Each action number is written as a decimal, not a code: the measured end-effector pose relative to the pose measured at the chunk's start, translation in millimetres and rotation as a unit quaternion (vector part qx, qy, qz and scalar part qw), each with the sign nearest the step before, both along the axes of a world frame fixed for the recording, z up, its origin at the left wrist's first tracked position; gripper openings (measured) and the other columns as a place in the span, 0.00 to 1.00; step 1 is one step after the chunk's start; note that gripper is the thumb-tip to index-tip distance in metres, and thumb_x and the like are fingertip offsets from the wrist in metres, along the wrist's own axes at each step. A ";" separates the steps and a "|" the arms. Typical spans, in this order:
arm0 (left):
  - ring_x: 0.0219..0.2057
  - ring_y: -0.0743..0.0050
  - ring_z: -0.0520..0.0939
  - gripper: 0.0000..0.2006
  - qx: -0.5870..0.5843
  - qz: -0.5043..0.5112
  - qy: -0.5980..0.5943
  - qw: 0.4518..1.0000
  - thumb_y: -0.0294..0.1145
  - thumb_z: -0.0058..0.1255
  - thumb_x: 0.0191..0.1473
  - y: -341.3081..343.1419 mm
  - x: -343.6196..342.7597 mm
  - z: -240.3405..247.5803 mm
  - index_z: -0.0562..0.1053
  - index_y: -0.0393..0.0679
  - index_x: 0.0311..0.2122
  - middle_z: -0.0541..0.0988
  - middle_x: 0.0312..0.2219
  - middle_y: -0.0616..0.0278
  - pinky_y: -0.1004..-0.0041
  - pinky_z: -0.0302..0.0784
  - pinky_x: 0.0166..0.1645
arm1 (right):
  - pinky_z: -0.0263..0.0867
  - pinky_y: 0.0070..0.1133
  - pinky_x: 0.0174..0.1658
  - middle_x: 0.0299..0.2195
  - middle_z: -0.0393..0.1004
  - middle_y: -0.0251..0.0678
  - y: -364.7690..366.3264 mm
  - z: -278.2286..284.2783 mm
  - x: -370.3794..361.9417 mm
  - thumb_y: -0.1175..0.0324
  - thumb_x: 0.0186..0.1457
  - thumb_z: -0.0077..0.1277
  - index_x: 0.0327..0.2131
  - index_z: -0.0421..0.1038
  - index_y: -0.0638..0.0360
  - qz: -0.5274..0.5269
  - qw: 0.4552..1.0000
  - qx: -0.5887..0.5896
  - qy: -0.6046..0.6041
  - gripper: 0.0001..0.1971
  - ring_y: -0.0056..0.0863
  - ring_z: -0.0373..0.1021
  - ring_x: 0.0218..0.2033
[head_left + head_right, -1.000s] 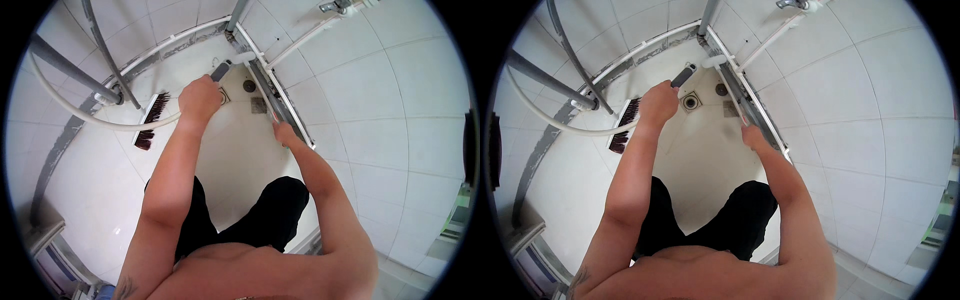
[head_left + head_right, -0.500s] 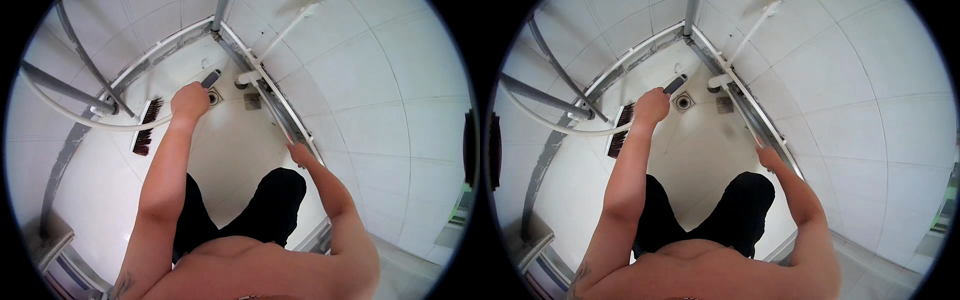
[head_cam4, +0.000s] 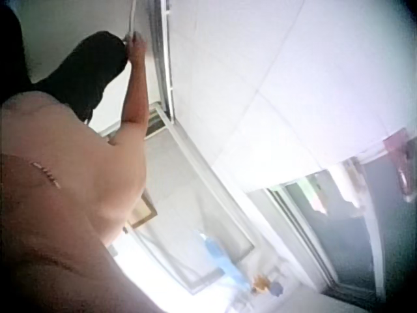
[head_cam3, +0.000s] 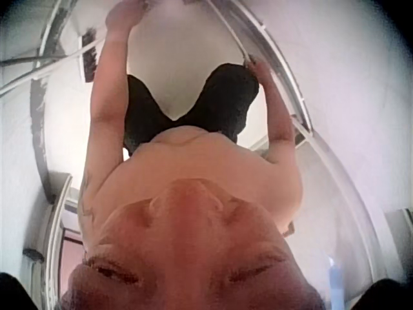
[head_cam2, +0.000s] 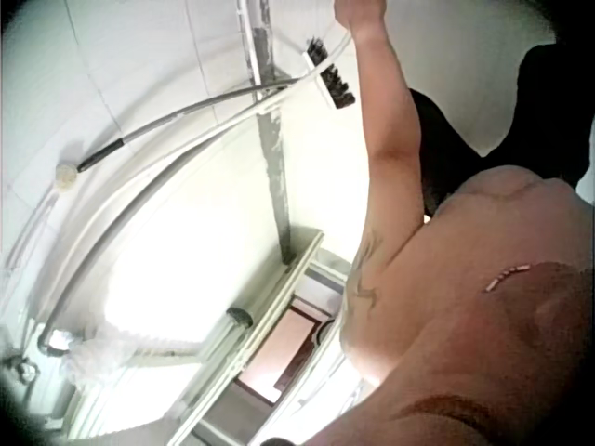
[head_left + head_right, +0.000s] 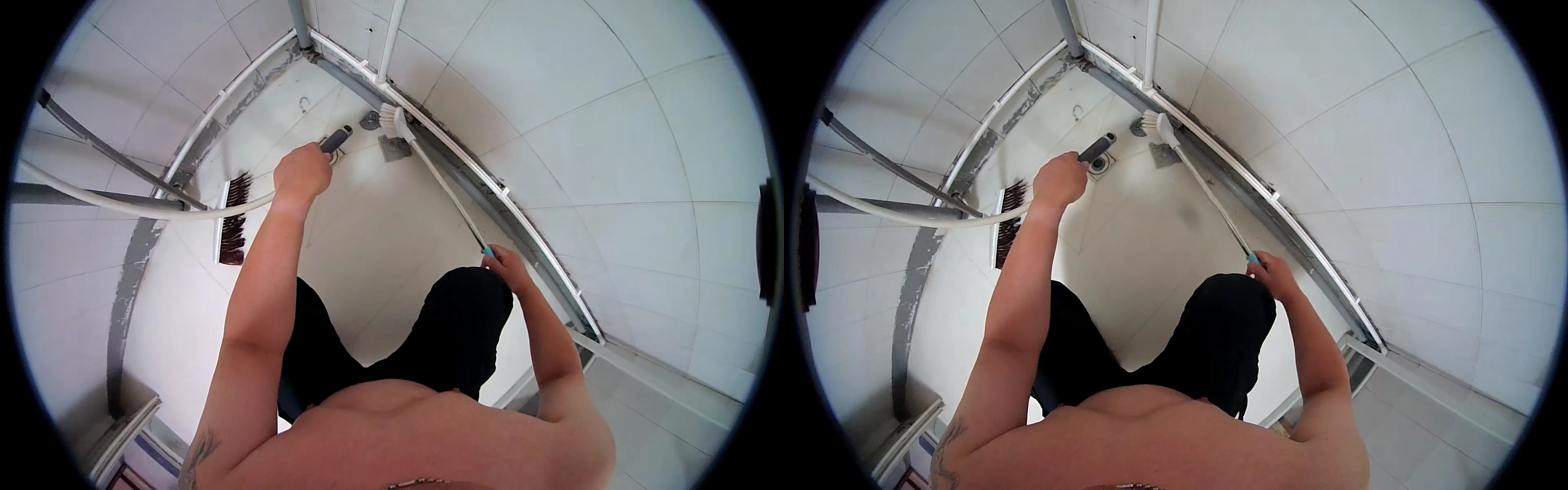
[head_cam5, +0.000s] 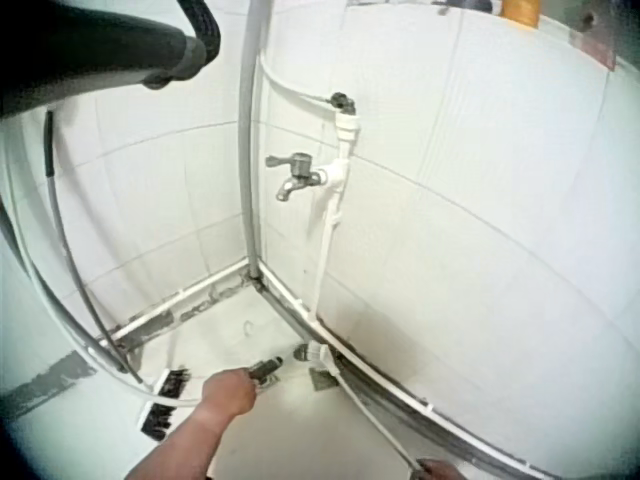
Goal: The person sprays water on the tiled floor using a sprayer and scrubs the surface with a brush.
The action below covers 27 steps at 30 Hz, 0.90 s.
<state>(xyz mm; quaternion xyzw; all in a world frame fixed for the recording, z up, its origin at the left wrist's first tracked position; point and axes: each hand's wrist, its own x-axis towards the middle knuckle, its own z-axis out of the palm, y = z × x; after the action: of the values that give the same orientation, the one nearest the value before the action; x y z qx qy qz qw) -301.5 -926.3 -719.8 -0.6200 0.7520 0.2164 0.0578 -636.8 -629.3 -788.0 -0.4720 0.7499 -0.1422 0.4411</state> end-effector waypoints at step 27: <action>0.38 0.46 0.77 0.16 -0.082 -0.021 -0.069 0.994 0.41 0.40 0.55 40.7 -13.8 17.7 0.73 0.41 0.41 0.77 0.34 0.45 0.55 0.70 0.43 | 0.59 0.28 0.25 0.15 0.64 0.35 -36.8 -165.3 8.0 0.51 0.58 0.37 0.20 0.64 0.62 -0.090 0.986 -0.010 -0.140 0.24 0.27 0.62 0.18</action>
<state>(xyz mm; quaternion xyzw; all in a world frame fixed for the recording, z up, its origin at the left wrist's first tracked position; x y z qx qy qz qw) -315.3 -885.6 -702.0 -0.6198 0.7745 0.1096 0.0629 -628.7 -666.0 -953.3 -0.3826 0.7186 -0.2540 0.5223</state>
